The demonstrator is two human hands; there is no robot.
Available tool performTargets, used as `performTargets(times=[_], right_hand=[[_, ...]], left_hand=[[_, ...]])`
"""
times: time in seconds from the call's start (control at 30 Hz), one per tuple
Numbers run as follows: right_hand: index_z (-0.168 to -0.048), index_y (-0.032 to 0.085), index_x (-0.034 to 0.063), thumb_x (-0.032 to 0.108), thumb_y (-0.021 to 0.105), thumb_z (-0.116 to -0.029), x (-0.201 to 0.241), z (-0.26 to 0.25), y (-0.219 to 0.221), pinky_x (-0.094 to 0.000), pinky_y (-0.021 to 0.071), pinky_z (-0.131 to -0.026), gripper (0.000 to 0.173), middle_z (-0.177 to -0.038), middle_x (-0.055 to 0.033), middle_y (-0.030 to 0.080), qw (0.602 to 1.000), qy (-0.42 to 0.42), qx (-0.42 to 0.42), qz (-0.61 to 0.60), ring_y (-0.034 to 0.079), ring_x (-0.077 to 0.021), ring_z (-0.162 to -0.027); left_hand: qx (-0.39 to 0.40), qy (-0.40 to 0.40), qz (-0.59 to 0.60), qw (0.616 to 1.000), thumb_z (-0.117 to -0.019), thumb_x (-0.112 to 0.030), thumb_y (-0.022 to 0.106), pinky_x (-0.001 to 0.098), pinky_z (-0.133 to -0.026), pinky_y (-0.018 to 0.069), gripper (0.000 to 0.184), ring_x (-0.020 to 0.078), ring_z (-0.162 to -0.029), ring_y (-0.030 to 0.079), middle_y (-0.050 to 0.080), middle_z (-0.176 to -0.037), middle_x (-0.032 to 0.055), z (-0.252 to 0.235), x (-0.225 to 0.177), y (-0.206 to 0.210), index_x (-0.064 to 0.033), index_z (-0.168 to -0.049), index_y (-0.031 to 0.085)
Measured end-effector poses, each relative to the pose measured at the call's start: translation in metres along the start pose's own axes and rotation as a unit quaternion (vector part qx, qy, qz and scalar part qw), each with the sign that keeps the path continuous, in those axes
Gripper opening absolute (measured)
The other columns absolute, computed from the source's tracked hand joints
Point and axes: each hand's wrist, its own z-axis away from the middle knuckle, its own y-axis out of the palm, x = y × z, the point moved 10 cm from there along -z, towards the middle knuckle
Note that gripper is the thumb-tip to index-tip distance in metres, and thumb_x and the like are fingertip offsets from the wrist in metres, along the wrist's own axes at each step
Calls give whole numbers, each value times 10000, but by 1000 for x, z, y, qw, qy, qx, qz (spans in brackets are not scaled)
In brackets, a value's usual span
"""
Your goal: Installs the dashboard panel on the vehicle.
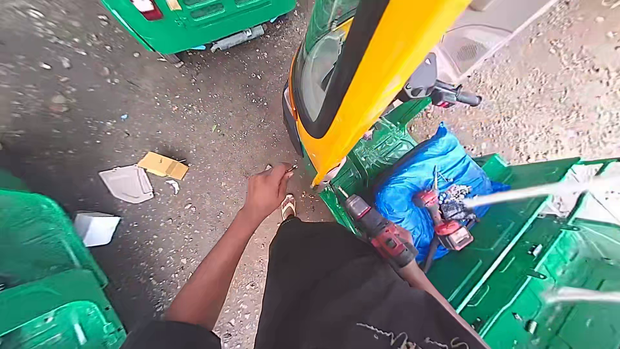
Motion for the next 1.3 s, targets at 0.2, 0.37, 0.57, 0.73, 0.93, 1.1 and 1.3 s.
performTargets(times=[0.2,0.37,0.57,0.73,0.93,1.1,1.3], right_hand=[[-1081,729,33,287,763,-897,-89,3,-26,-257,587,-922,315,-1013,-35,760,995,-83,44,43,710,-52,-971],[-1155,743,70,341,747,-873,-164,-1,-9,-376,582,-956,391,-1069,-42,768,997,8,71,-8,717,-101,-1016],[-1228,643,23,221,903,-775,-215,-6,26,-359,615,-944,559,-1081,-57,752,965,127,-65,-218,729,-134,-997],[-1092,687,52,150,811,-785,-234,-84,45,-437,613,-854,345,-975,-66,742,950,157,-187,-194,722,-168,-926],[-1483,546,120,134,751,-796,-221,-178,88,-590,574,-839,717,-1294,-110,666,968,196,-150,-43,680,-302,-1103],[-1517,493,143,125,795,-740,-203,-184,118,-513,597,-700,834,-1247,-92,652,968,185,-169,4,695,-277,-983],[-1520,489,151,79,805,-722,-197,-185,131,-465,599,-734,861,-1250,-78,651,968,173,-167,66,695,-259,-985]], left_hand=[[21,-251,218,943,-1066,-137,511,259,-516,475,328,85,-547,555,730,-886,27,49,44,37,-138,-1356,663],[54,-423,309,850,-1068,-148,541,194,-420,334,249,40,-456,392,661,-809,28,66,66,95,-76,-1245,700],[131,-529,265,796,-1052,-98,492,171,-386,328,201,29,-413,360,528,-632,-34,64,101,154,-102,-868,574],[207,-490,91,842,-1025,-156,582,224,-469,385,113,57,-496,413,490,-662,-45,68,113,173,-100,-927,588],[125,-303,225,918,-705,-69,866,300,-934,560,677,99,-1037,660,673,-1110,78,39,45,147,78,-1253,498],[28,-224,141,964,-774,-145,890,341,-1023,560,710,152,-1135,680,700,-1183,147,11,5,146,121,-1311,509],[9,-155,64,986,-776,-71,856,288,-964,581,612,106,-1057,698,707,-1103,139,11,-4,151,147,-1246,532]])
